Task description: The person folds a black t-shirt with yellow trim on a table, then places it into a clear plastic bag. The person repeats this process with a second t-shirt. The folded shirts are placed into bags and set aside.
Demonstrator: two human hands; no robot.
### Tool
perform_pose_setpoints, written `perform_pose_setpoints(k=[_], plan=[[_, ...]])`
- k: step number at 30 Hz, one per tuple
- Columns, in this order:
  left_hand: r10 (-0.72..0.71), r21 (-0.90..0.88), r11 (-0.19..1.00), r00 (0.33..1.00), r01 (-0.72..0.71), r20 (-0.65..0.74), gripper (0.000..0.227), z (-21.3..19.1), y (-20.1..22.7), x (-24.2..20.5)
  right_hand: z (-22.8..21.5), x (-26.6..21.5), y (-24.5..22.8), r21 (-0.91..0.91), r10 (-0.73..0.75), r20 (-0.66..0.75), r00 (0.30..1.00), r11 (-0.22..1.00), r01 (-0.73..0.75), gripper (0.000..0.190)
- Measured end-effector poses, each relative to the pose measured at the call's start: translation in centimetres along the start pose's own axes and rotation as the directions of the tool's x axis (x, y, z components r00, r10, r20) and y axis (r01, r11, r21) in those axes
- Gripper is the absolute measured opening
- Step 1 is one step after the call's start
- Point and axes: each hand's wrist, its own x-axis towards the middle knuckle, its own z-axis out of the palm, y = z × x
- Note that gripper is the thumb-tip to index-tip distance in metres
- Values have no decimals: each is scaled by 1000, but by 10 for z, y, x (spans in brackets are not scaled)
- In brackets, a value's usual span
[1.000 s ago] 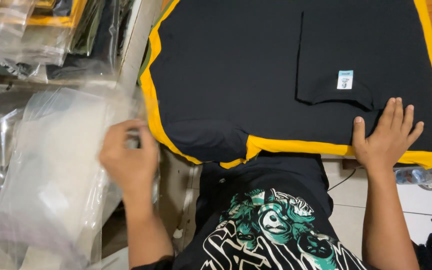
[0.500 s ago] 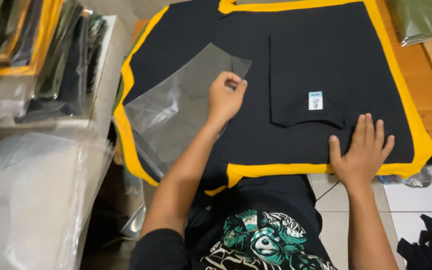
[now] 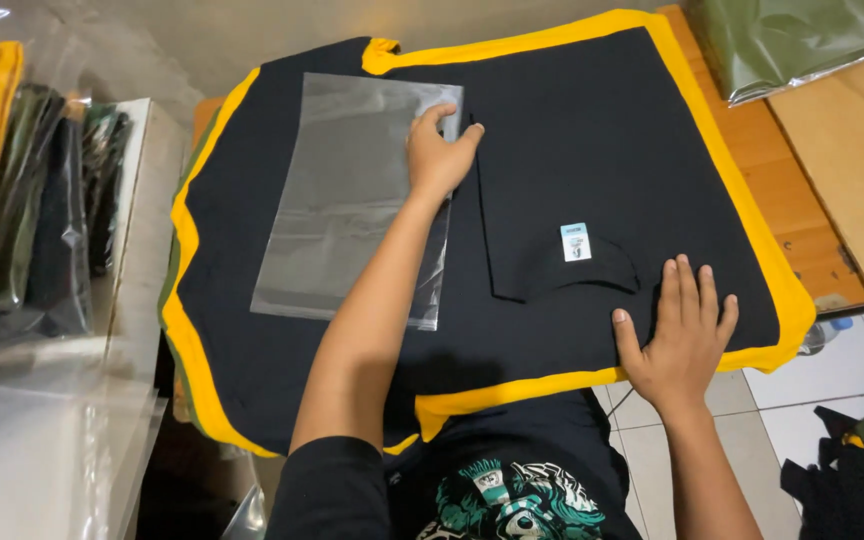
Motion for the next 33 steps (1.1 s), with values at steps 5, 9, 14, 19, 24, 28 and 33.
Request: perform_pose_setpoints(k=[5,9,14,19,24,28,33], plan=[[345,120,928,935,-352,76,45,10,-8,-47,-4,4,1,-35,0,14,1000,999,1,78],[-211,-28,968,864,251,457,79,-38,62,-112,-7,27,23,26,-2,33,999,1000,1,72],[-301,-262,847,823,463,481,92,-41,70,-123,-7,97,23,389,129,163,978,903,-183,54],[-344,-277,800,786,532,514,105,-42,65,-114,21,166,21,156,245,388,889,933,-325,81],[-216,-273,869,813,413,541,102,-28,54,-97,69,204,43,97,282,430,857,930,-355,75],[-142,-119,968,875,220,463,68,7,10,-69,93,203,63,201,229,384,894,925,-323,53],[-55,-253,945,862,208,503,89,-14,30,-77,54,204,39,453,147,423,894,820,-349,40]])
